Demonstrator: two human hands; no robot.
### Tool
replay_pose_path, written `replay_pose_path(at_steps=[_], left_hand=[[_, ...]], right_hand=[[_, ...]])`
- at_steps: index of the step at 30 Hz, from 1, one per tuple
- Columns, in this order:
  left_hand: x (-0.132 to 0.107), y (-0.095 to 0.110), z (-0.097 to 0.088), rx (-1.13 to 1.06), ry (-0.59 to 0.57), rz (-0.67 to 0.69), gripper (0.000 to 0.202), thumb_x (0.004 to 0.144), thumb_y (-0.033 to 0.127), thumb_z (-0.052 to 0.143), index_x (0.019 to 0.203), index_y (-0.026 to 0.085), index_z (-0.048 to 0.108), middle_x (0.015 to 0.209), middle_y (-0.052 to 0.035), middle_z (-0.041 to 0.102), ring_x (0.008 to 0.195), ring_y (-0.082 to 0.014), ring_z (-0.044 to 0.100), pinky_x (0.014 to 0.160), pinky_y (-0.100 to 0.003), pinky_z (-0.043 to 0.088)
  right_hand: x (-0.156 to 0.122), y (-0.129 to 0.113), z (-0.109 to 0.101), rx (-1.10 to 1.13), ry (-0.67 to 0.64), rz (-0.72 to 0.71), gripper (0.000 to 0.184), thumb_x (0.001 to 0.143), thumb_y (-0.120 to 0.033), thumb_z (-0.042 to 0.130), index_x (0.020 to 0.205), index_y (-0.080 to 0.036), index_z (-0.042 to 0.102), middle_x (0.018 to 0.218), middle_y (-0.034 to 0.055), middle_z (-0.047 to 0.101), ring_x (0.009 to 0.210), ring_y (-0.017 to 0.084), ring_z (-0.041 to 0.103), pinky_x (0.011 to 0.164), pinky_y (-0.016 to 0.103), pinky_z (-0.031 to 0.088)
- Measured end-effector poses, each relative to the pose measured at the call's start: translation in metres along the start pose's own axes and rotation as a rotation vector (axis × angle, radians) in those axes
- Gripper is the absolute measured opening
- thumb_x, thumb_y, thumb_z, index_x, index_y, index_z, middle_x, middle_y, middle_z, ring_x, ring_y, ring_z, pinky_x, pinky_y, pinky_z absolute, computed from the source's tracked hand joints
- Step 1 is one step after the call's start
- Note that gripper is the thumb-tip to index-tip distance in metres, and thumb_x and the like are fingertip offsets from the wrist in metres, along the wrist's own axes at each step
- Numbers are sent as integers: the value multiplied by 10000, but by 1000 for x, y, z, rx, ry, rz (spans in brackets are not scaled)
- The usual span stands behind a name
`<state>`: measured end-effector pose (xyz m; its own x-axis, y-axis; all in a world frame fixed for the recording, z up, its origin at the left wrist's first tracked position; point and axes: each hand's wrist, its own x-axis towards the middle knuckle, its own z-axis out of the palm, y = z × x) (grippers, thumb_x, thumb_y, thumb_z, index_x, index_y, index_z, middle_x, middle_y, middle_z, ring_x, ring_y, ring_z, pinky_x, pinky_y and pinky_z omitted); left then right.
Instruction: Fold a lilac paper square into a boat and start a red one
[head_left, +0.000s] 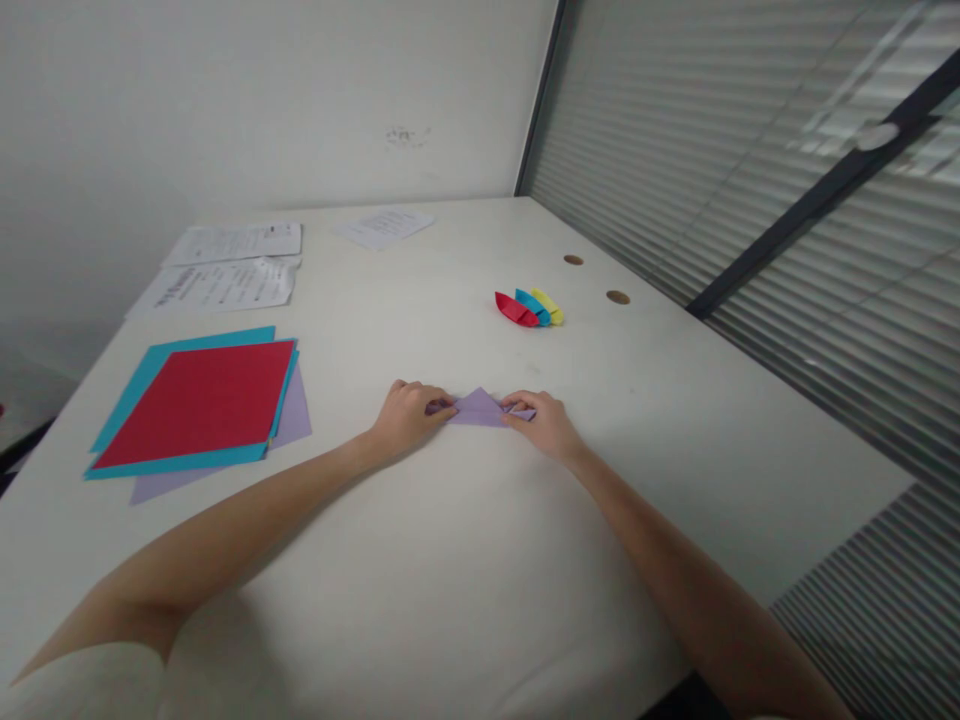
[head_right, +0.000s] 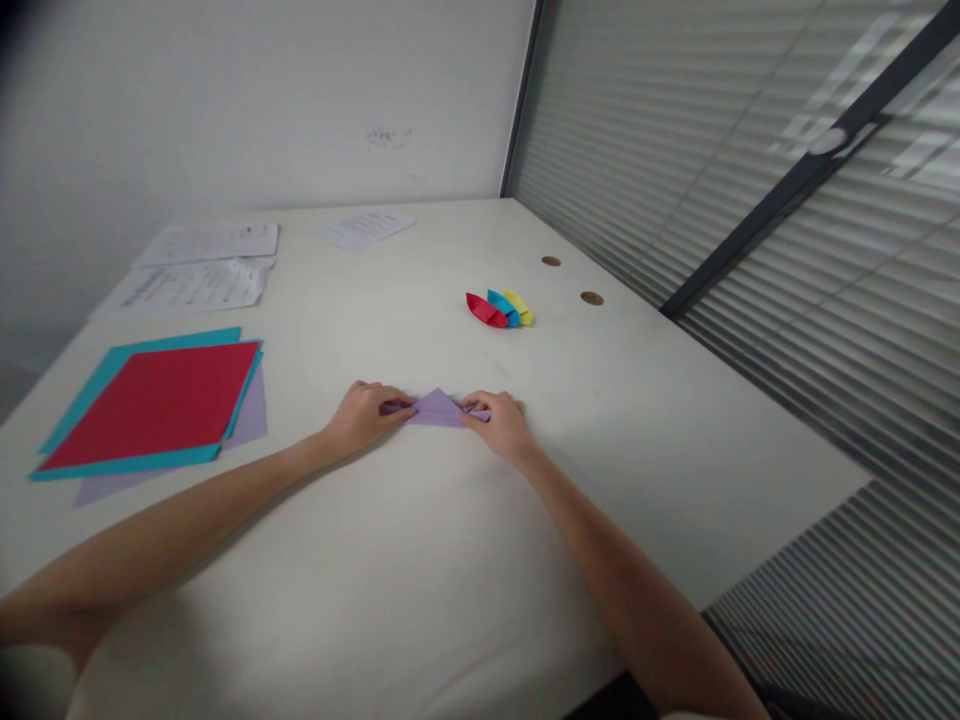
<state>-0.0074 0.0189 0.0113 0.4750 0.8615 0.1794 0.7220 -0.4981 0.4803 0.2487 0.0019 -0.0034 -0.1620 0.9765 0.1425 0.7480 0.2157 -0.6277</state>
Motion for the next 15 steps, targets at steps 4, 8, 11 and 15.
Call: replay_pose_path(at_steps=[4, 8, 11, 15], left_hand=[[-2, 0, 2, -57, 9, 44, 263, 914, 407, 570, 933, 207, 740, 905, -39, 761, 789, -175, 666, 775, -314, 454], [-3, -4, 5, -110, 35, 45, 354, 854, 497, 628, 999, 194, 739, 922, -51, 760, 794, -180, 677, 761, -302, 478], [-2, -8, 6, -159, 23, 26, 331, 851, 474, 630, 1001, 202, 744, 883, -49, 762, 735, -164, 674, 704, -274, 487], [0, -6, 4, -159, -9, -31, 263, 851, 414, 631, 963, 211, 754, 861, -42, 763, 719, -161, 668, 674, -264, 475]], right_hand=[[1, -6, -3, -21, -15, 27, 109, 764, -293, 721, 862, -259, 756, 775, 28, 734, 735, 202, 659, 755, 371, 471], [0, -7, -4, -35, -29, 24, 126, 771, -291, 714, 886, -268, 760, 817, 35, 745, 783, 219, 668, 765, 381, 482], [-1, -5, -2, -50, -13, -6, 132, 791, -307, 689, 898, -273, 759, 798, 36, 744, 805, 230, 664, 777, 396, 490], [-2, -3, 2, -52, 42, -34, 135, 814, -326, 661, 890, -269, 756, 785, 32, 741, 795, 218, 657, 789, 391, 490]])
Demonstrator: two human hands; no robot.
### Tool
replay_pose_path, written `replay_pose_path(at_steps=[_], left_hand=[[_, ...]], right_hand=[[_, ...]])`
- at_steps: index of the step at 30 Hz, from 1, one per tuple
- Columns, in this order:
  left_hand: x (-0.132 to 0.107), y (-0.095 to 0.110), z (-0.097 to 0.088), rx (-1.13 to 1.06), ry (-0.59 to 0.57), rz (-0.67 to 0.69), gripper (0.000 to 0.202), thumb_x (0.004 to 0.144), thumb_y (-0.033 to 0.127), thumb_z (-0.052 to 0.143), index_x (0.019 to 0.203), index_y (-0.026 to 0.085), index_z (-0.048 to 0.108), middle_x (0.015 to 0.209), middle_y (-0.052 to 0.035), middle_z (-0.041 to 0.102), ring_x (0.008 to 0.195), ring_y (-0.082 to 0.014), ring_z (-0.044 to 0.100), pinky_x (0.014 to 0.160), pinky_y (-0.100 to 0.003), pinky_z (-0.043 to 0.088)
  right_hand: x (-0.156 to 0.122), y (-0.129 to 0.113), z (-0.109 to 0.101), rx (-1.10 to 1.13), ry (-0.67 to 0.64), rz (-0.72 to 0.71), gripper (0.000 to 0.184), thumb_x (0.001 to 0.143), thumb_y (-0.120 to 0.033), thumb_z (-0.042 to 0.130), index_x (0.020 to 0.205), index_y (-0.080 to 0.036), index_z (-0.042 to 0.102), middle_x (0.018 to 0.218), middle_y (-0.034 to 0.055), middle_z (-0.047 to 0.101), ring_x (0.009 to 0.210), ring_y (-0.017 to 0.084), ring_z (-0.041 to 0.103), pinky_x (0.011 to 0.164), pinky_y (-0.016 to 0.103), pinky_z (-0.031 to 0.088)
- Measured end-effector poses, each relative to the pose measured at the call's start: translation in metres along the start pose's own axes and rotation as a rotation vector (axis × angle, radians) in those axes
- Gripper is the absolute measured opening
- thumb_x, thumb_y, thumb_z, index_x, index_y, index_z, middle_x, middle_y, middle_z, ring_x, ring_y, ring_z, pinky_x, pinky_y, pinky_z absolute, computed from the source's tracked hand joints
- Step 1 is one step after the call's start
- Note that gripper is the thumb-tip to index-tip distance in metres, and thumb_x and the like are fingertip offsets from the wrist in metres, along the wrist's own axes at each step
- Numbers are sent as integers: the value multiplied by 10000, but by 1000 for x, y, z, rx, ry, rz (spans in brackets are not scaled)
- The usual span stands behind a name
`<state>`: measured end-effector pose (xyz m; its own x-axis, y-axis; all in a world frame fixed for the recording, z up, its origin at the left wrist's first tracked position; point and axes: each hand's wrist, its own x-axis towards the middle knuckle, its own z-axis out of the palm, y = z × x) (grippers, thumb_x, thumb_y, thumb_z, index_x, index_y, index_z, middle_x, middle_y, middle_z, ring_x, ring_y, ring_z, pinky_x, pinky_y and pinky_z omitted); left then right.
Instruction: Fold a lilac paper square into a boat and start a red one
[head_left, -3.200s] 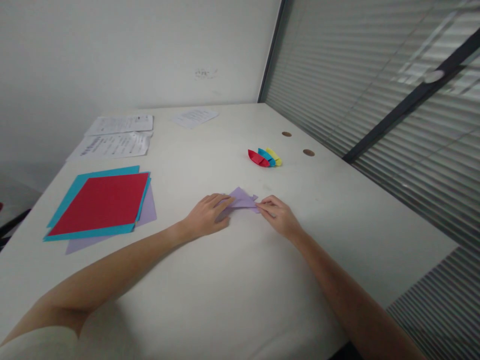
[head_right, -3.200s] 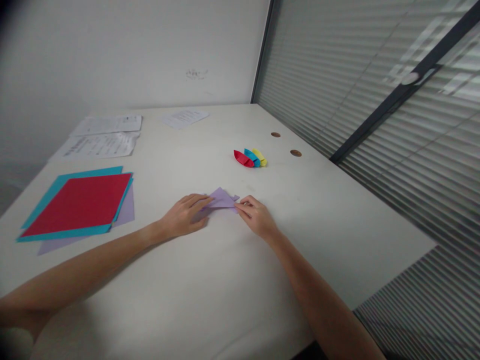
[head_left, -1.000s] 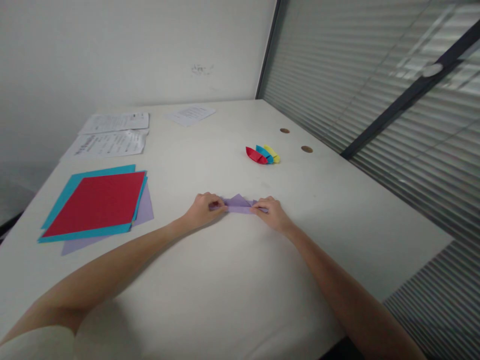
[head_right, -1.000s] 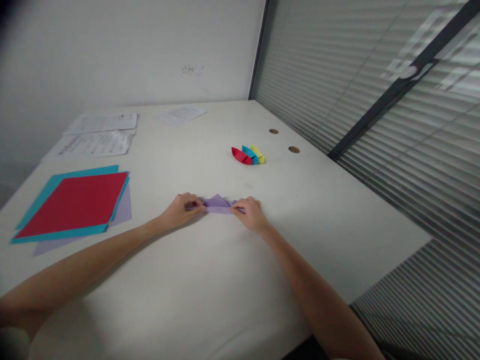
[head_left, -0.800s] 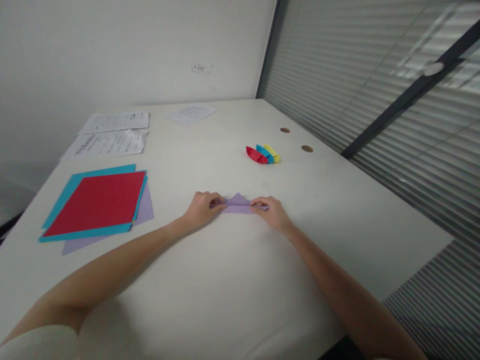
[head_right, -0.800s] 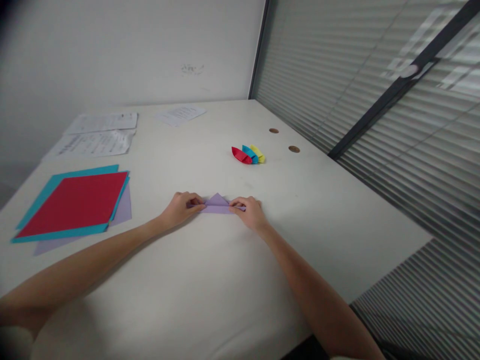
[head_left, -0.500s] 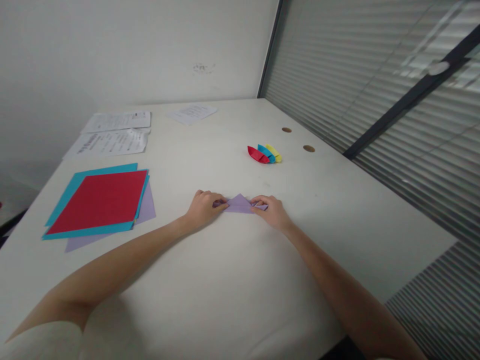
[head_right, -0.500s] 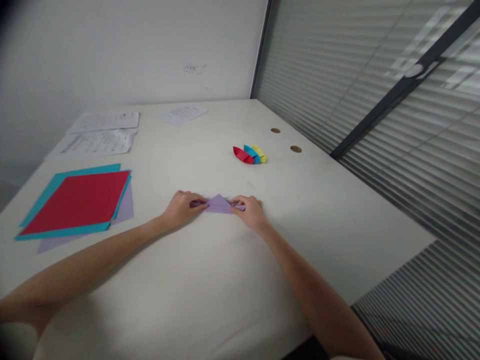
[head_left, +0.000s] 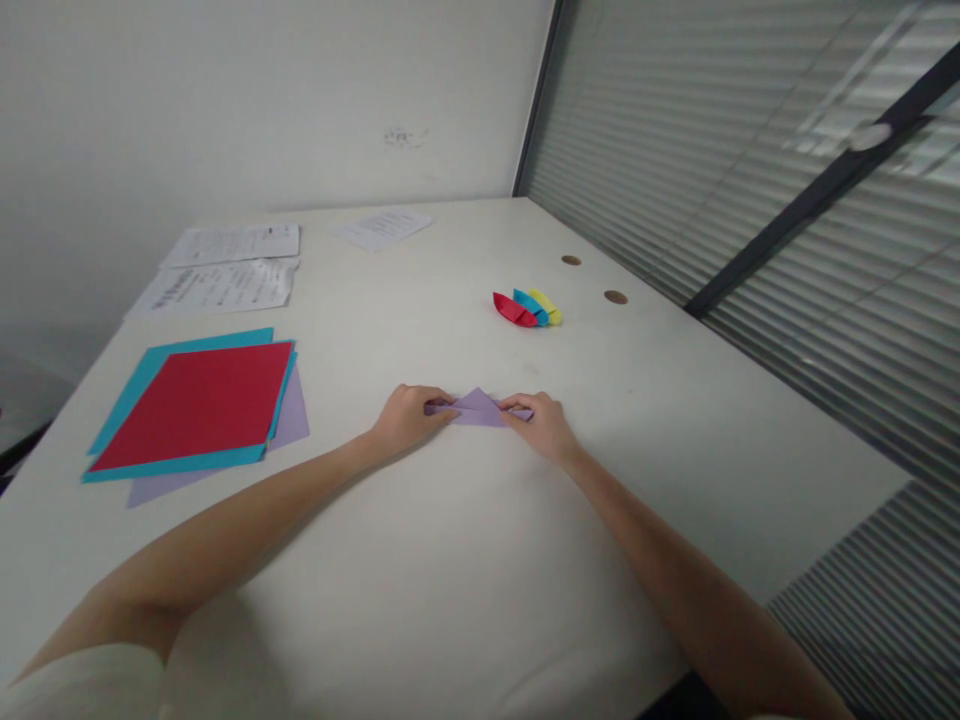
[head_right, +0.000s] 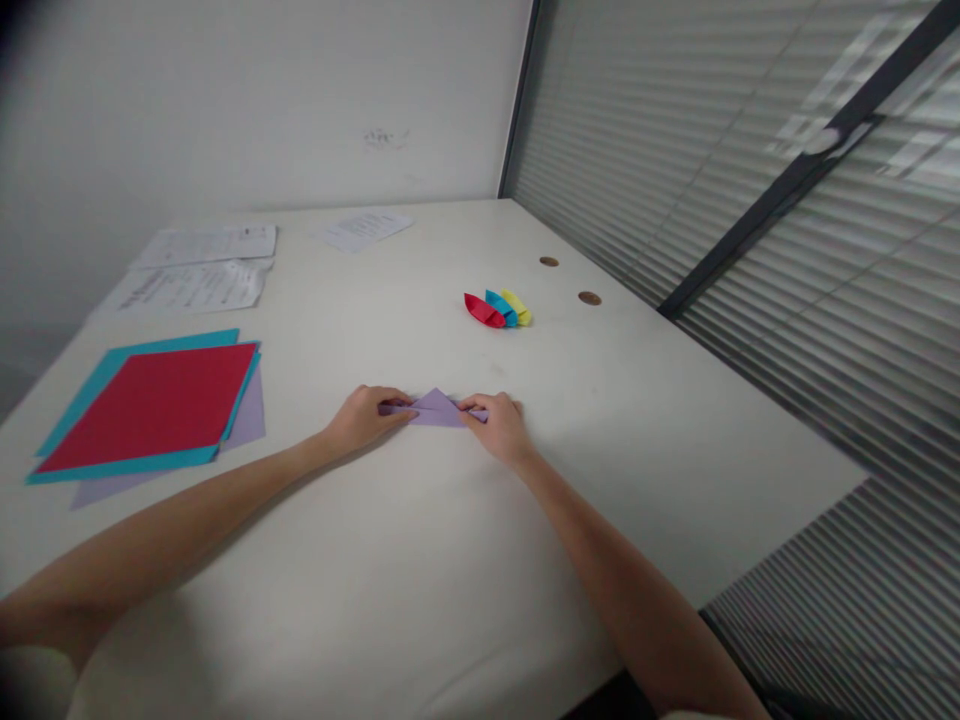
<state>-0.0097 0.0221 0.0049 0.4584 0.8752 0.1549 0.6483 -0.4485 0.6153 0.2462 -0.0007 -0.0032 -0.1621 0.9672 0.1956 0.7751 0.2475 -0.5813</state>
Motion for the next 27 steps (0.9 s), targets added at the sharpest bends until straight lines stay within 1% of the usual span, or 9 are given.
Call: replay_pose_path(at_steps=[4, 8, 11, 13, 16, 21, 27], left_hand=[[3, 6, -2, 19, -30, -65, 223, 819, 385, 671, 955, 226, 747, 856, -22, 757, 726, -160, 661, 666, -265, 461], [6, 9, -3, 58, -29, -119, 241, 780, 403, 704, 949, 233, 735, 851, -18, 746, 743, -171, 656, 670, -278, 450], [6, 10, -3, 57, -43, -132, 225, 813, 406, 661, 939, 235, 733, 839, -17, 739, 743, -171, 653, 683, -288, 446], [5, 11, -2, 52, -43, -138, 195, 836, 365, 627, 938, 235, 731, 827, -16, 733, 739, -167, 652, 708, -296, 450], [4, 10, -1, 32, -21, -146, 178, 822, 313, 627, 939, 224, 726, 815, -17, 724, 722, -157, 642, 727, -300, 454], [4, 6, 1, -21, -3, -148, 225, 767, 333, 678, 940, 196, 722, 784, -18, 704, 677, -145, 614, 673, -275, 445], [3, 8, -1, 3, -25, -173, 221, 790, 352, 665, 947, 206, 717, 815, -16, 717, 716, -149, 630, 681, -263, 440]], right_hand=[[0, 0, 1, 13, 17, 13, 142, 785, -291, 694, 915, -271, 747, 729, 17, 721, 741, 201, 642, 773, 380, 480], [0, 1, 1, 14, 9, 37, 193, 753, -251, 718, 945, -270, 735, 732, 15, 713, 778, 214, 638, 778, 384, 469], [0, 2, 1, 14, 8, 29, 195, 757, -255, 711, 950, -266, 727, 745, 14, 714, 765, 202, 630, 776, 376, 466], [1, 2, 1, 13, 2, 29, 190, 762, -259, 704, 950, -268, 725, 751, 15, 714, 763, 200, 625, 770, 371, 465], [1, -1, 0, 4, -14, 57, 201, 759, -243, 704, 958, -271, 723, 761, 15, 711, 796, 212, 625, 786, 379, 460], [1, -6, -3, -1, -60, 102, 251, 762, -198, 699, 1000, -275, 716, 794, 11, 714, 845, 220, 626, 837, 392, 443], [1, -10, -5, 8, -73, 153, 228, 772, -217, 686, 988, -270, 731, 773, 13, 708, 862, 221, 621, 865, 396, 426]])
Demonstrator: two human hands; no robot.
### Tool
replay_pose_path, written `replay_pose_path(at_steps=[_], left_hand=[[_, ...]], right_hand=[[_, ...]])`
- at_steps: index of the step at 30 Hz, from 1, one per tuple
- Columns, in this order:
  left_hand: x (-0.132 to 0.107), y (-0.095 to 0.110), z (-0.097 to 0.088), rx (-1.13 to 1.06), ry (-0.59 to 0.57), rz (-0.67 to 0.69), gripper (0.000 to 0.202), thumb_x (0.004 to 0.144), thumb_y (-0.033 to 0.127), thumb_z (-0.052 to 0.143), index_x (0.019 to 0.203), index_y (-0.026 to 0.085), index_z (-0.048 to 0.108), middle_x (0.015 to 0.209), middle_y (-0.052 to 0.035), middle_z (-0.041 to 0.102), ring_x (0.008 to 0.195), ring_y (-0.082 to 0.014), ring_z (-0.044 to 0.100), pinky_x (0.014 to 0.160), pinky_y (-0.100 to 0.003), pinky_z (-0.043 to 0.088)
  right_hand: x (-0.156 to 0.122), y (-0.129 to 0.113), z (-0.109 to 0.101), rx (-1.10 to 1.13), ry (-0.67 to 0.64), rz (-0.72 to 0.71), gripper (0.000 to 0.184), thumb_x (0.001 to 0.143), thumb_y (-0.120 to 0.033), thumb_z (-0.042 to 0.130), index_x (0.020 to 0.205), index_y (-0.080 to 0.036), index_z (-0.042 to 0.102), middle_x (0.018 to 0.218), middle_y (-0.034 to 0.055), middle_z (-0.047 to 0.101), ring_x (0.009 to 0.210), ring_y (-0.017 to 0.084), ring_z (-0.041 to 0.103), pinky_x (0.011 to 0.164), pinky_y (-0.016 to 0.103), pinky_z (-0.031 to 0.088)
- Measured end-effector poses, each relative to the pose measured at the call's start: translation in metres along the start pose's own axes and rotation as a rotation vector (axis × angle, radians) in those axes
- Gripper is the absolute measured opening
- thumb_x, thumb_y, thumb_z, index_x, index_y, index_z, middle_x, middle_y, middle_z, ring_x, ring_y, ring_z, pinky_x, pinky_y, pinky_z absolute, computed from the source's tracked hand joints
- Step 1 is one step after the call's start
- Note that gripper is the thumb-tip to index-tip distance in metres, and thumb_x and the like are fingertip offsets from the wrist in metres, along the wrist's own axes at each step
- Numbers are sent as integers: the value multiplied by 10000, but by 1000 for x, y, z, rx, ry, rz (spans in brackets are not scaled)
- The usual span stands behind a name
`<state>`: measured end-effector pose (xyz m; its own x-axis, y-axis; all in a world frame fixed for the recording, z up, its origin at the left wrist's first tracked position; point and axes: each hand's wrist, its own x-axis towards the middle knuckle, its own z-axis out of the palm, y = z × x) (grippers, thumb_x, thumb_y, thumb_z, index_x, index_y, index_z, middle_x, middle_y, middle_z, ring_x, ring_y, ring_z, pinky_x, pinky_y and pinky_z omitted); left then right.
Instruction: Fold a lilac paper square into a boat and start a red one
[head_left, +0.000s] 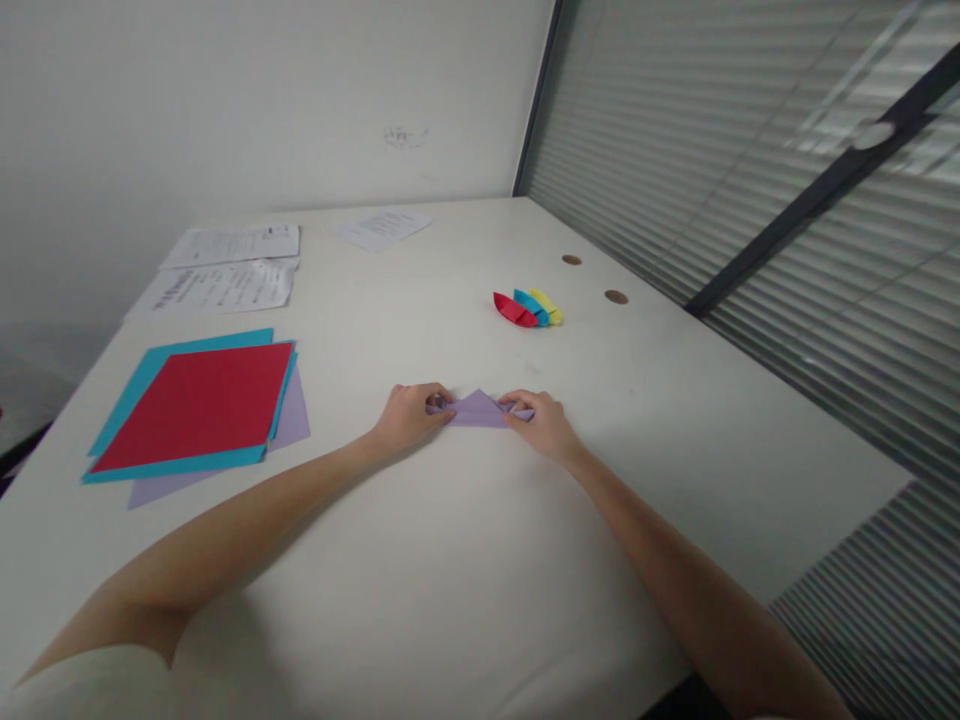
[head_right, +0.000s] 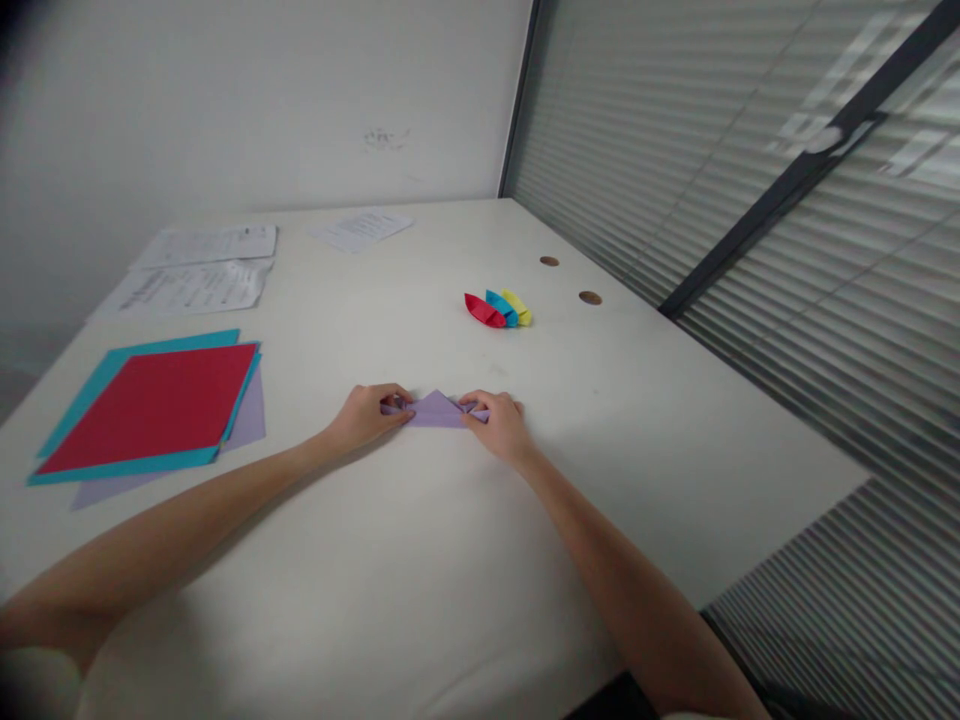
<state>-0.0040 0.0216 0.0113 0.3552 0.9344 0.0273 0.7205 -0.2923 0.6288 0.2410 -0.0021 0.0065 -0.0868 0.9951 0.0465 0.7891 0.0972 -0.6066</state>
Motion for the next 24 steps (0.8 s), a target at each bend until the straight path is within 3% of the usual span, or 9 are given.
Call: replay_pose_path(at_steps=[9, 17, 20, 22, 24], left_hand=[[-2, 7, -3, 71, -18, -4, 192, 826, 361, 651, 948, 226, 710, 864, -8, 736, 778, -168, 655, 752, -297, 440], [-4, 7, -2, 181, 6, 3, 220, 847, 417, 650, 972, 239, 681, 845, 0, 716, 807, -188, 644, 824, -362, 402], [-10, 7, 1, 362, 140, 121, 217, 859, 411, 651, 966, 223, 671, 920, -51, 688, 894, -241, 609, 825, -413, 392], [-14, 10, 3, 501, 226, 280, 154, 894, 337, 612, 975, 217, 663, 979, -86, 662, 947, -265, 575, 829, -437, 389], [-16, 13, 5, 590, 215, 486, 137, 937, 228, 524, 1003, 203, 641, 994, -99, 645, 924, -246, 563, 816, -422, 404]], right_hand=[[3, -5, -4, 9, -42, 44, 177, 777, -249, 675, 939, -258, 746, 735, 2, 701, 757, 185, 620, 800, 345, 427], [5, -6, -4, -13, -71, 45, 171, 777, -238, 668, 929, -264, 741, 788, 1, 720, 783, 182, 640, 766, 306, 430], [7, -5, -4, -38, -68, 43, 174, 773, -235, 671, 929, -271, 740, 823, 3, 724, 793, 182, 645, 757, 303, 427], [8, -5, -3, -50, -69, 40, 164, 774, -239, 672, 919, -274, 739, 823, 1, 722, 791, 180, 646, 756, 303, 424], [8, -6, -3, -49, -73, 39, 152, 778, -246, 671, 911, -275, 737, 806, -2, 715, 779, 175, 644, 748, 299, 421]])
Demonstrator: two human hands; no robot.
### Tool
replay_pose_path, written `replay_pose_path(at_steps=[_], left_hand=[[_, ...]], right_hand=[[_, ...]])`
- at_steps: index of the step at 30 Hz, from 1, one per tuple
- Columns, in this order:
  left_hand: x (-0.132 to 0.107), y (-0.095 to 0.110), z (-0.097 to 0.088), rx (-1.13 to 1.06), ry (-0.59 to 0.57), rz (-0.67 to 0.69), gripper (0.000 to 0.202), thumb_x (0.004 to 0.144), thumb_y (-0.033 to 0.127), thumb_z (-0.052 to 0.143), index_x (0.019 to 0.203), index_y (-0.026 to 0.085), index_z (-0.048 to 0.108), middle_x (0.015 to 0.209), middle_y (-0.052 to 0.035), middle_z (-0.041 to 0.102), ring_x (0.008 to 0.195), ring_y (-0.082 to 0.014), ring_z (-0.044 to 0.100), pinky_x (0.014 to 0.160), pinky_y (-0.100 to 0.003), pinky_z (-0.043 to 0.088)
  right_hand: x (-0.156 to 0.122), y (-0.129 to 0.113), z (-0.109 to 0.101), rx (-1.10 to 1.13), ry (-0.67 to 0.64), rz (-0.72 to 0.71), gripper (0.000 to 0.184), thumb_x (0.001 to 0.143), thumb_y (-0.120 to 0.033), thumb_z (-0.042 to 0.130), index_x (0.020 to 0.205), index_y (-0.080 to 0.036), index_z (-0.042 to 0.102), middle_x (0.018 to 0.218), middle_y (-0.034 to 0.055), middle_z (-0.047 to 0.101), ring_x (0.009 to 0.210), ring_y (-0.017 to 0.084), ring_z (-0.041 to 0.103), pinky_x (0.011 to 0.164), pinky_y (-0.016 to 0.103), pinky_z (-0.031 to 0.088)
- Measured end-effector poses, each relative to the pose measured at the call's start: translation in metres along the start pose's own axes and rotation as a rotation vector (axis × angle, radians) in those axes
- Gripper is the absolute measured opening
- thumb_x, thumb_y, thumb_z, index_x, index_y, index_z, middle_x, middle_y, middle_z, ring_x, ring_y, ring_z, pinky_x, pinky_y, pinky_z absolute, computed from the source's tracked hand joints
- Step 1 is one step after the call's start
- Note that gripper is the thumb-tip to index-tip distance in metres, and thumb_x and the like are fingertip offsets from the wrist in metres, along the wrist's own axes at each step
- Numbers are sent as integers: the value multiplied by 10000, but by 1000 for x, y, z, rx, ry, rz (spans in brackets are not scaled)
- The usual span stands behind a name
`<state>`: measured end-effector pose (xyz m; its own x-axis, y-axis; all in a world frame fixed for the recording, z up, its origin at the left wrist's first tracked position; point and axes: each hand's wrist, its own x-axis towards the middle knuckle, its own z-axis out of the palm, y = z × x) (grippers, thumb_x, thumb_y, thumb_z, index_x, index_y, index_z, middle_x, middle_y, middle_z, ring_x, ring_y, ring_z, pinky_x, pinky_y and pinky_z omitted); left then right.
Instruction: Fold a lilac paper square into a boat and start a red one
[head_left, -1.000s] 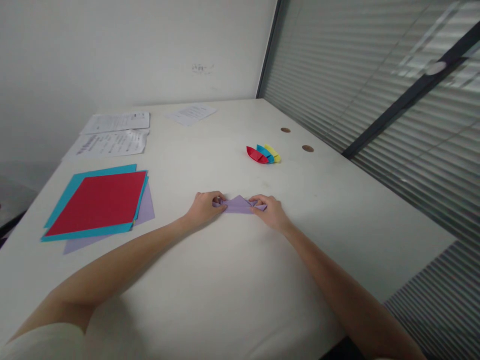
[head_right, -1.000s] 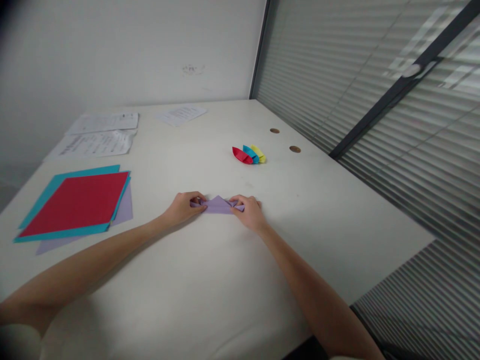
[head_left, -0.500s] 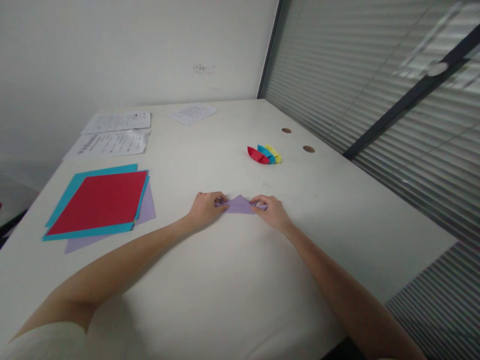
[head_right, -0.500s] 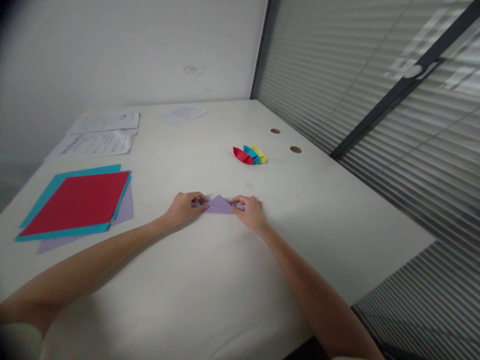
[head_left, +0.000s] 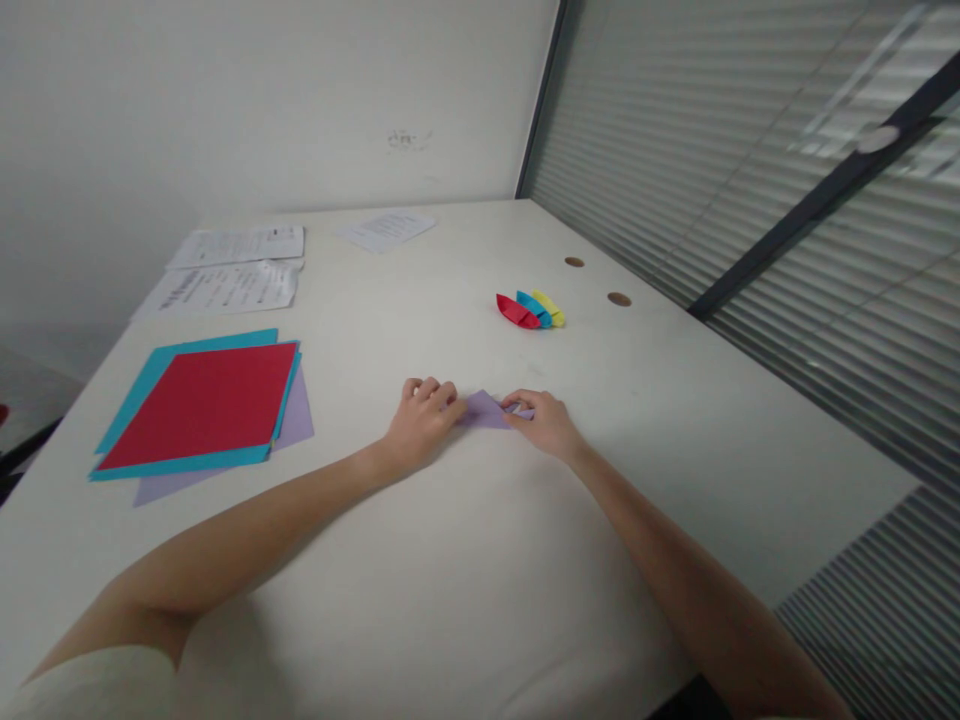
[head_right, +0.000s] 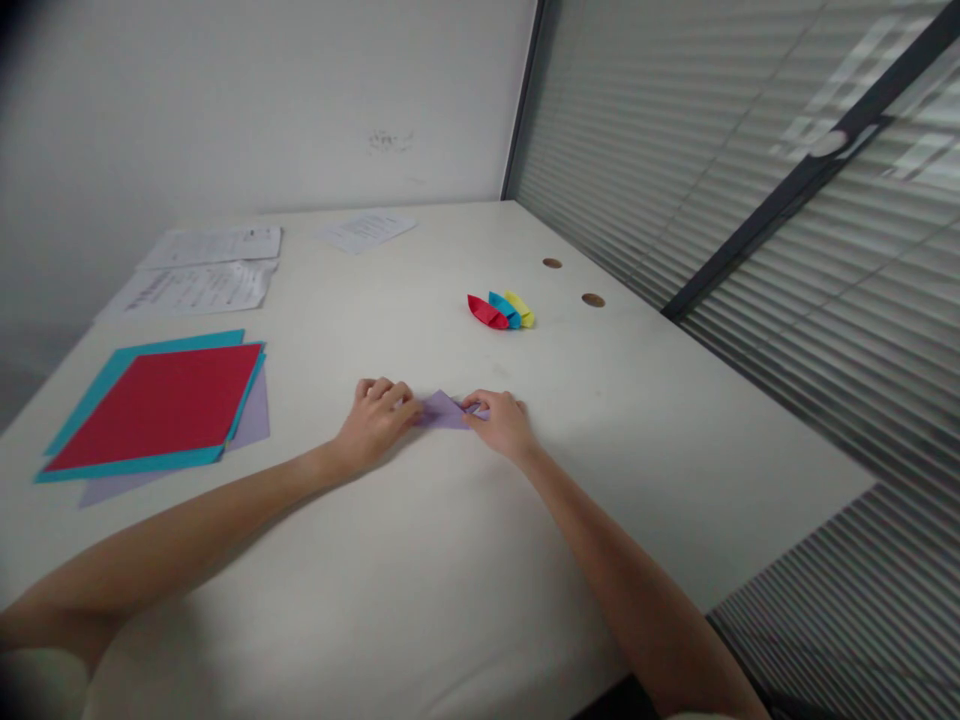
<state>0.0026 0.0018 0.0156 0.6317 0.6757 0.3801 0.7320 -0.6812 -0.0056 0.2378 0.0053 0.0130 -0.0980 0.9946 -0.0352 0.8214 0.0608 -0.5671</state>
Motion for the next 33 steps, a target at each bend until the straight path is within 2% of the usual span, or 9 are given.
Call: replay_pose_path(at_steps=[3, 5, 11, 14, 16, 19, 23, 28, 33], left_hand=[[0, 5, -2, 2, -50, 266, 189, 956, 127, 418, 992, 154, 602, 945, -100, 633, 821, -198, 570, 755, -357, 455], [-2, 7, -2, 12, -74, 316, 196, 952, 105, 396, 1005, 124, 584, 923, -106, 630, 802, -194, 592, 743, -342, 495], [-18, 20, -4, 47, -89, 228, 339, 926, 60, 381, 1252, 96, 469, 1091, -169, 631, 869, -228, 667, 700, -365, 573], [-20, 27, -6, 63, -96, 170, 252, 977, 178, 382, 1170, 97, 523, 972, -143, 652, 806, -227, 672, 675, -367, 572], [-18, 29, -6, 73, -89, 161, 266, 991, 279, 404, 1074, 90, 571, 908, -133, 656, 835, -242, 671, 764, -397, 562], [-16, 26, -3, 57, -74, 152, 383, 973, 415, 442, 1053, 76, 600, 978, -168, 663, 965, -273, 656, 931, -442, 499], [-16, 20, 0, 9, -91, 112, 603, 942, 575, 404, 1187, 52, 578, 1137, -204, 640, 1125, -306, 600, 1024, -456, 422], [-14, 16, -3, -8, -119, 105, 665, 933, 626, 357, 1229, 72, 577, 1173, -191, 622, 1133, -308, 583, 1101, -496, 319], [-10, 11, -1, -87, -114, 151, 679, 906, 644, 401, 1125, 41, 623, 1142, -211, 603, 1087, -318, 578, 1041, -477, 407]], right_hand=[[-1, -1, -1, 14, -6, 1, 162, 772, -253, 680, 926, -273, 724, 782, -12, 707, 750, 165, 632, 714, 283, 409], [-1, -2, -2, 23, -6, 3, 191, 765, -250, 686, 953, -272, 712, 787, -16, 706, 730, 157, 619, 692, 273, 399], [-2, 0, -1, 48, 2, 19, 280, 763, -267, 688, 1043, -264, 675, 799, -9, 689, 718, 153, 603, 670, 263, 394], [-1, 3, 0, 56, 9, 22, 303, 761, -262, 687, 1062, -257, 666, 787, -7, 679, 721, 157, 602, 671, 262, 400], [-1, 5, 0, 48, 14, 23, 305, 757, -264, 690, 1060, -252, 666, 773, -5, 672, 727, 160, 603, 674, 263, 402], [-1, 7, -1, 20, 30, 29, 305, 758, -272, 688, 1061, -248, 669, 767, 0, 668, 744, 167, 610, 684, 266, 408], [-1, 7, -2, -38, 44, 26, 300, 780, -284, 669, 1078, -252, 674, 793, 9, 683, 777, 182, 627, 702, 279, 409], [-3, 3, -3, -116, 62, 48, 271, 805, -332, 665, 1068, -268, 675, 831, 14, 711, 823, 194, 638, 724, 293, 398], [-5, 2, -4, -184, 76, 82, 281, 809, -386, 676, 1067, -277, 673, 863, 25, 733, 942, 235, 635, 796, 338, 376]])
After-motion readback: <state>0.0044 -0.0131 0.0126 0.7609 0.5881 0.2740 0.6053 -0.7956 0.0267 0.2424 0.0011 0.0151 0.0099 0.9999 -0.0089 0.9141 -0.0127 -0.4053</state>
